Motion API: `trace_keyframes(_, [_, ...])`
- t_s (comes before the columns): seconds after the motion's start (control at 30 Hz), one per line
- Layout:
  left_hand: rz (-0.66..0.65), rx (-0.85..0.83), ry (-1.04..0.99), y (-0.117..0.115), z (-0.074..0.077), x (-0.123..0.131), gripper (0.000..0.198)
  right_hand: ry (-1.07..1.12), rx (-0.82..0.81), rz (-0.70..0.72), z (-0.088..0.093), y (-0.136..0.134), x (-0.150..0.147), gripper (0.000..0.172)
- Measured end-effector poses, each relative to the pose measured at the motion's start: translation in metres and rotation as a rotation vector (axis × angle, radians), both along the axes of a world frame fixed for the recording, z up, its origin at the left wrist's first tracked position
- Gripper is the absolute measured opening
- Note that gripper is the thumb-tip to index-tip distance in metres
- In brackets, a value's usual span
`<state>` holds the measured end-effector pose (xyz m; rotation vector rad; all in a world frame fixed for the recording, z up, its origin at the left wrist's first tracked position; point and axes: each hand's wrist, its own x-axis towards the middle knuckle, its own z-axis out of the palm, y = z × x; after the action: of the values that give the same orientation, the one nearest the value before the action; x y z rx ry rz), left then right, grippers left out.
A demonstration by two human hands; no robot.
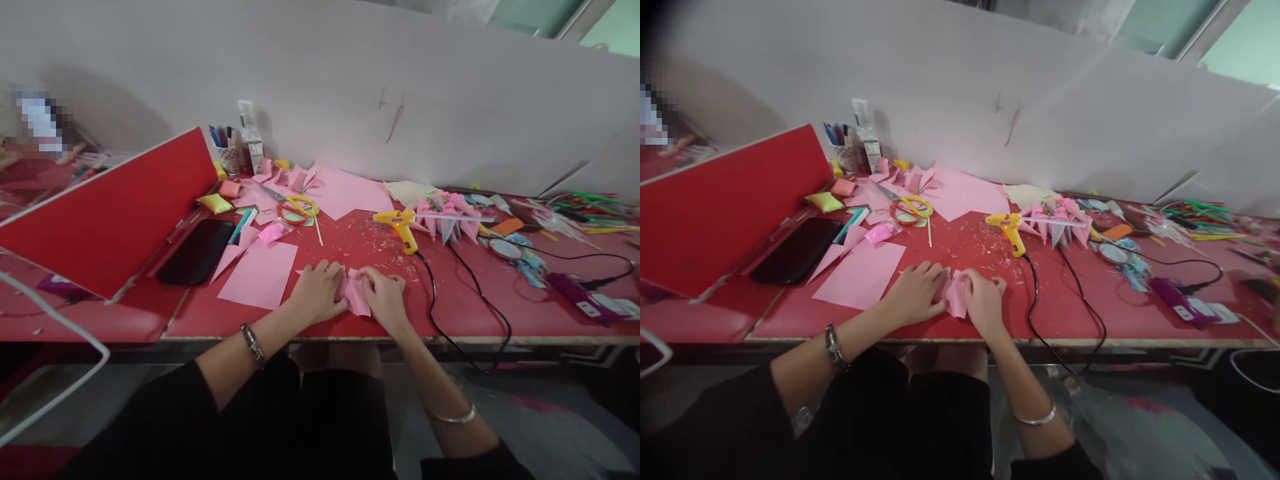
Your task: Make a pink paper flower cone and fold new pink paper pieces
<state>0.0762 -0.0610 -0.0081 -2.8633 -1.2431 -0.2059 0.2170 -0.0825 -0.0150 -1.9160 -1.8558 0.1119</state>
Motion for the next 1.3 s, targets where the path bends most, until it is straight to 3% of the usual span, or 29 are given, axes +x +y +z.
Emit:
trace_keyframes(0.37, [0.128,-0.008,-0.012,-0.027,-0.002,0.0,0.037,0.221,-0.018,0.079,-0.004,-0.014,0.007,0.018])
trace_keyframes(0.83, [0.135,-0.01,-0.013,-0.027,0.001,0.001,0.036,0.114,-0.002,-0.061,-0.003,-0.029,0.006,0.016])
trace_keyframes(1.1, [0.144,-0.007,0.011,-0.027,0.0,0.001,0.037,0.201,-0.094,0.006,-0.005,-0.041,0.006,0.016])
trace_keyframes(1.3, [0.141,0.02,0.008,-0.027,0.0,0.001,0.038,0.191,-0.051,-0.012,-0.002,-0.047,0.008,0.016])
